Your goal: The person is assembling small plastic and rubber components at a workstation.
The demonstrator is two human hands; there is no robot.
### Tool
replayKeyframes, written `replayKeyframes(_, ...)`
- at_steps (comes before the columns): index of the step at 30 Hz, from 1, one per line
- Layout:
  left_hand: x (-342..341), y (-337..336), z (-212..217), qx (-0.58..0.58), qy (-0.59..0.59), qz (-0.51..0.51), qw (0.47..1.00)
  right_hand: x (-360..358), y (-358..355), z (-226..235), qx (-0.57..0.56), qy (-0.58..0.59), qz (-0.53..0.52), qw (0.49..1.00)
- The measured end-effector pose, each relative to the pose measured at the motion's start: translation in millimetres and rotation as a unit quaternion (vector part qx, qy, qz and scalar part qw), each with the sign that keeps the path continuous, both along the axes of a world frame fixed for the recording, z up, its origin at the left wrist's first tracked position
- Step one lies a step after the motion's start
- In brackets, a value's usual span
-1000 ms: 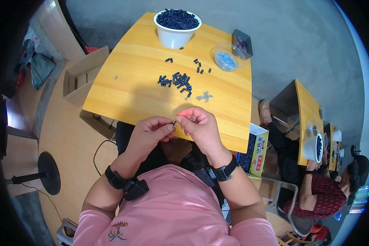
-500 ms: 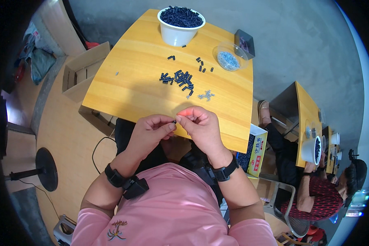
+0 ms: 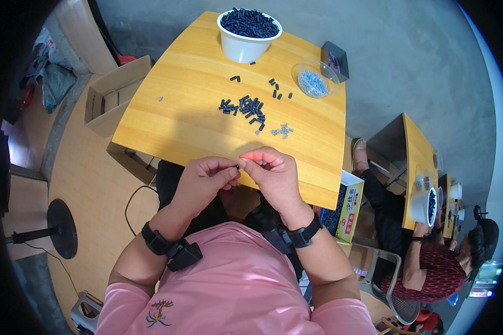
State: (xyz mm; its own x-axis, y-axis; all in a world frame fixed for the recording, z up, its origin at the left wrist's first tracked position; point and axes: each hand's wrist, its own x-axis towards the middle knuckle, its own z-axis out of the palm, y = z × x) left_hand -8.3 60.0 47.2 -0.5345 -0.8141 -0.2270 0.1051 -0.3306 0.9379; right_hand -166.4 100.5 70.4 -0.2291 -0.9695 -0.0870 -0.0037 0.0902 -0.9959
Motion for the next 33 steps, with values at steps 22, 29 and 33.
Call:
replayKeyframes(22,2.7,-2.1,2.8,0.000,-0.033,-0.002,0.999,1.7,-2.6,-15.0,0.001,-0.061,0.016,0.998)
replayKeyframes(29,2.2,-4.4,6.2,-0.003,-0.047,0.001,0.999,4.5,-4.6,-18.6,-0.035,-0.056,0.009,0.998)
replayKeyframes(33,2.4,-4.5,7.2,-0.005,-0.056,-0.001,0.998,3.6,-3.1,-23.8,-0.041,-0.069,0.012,0.997)
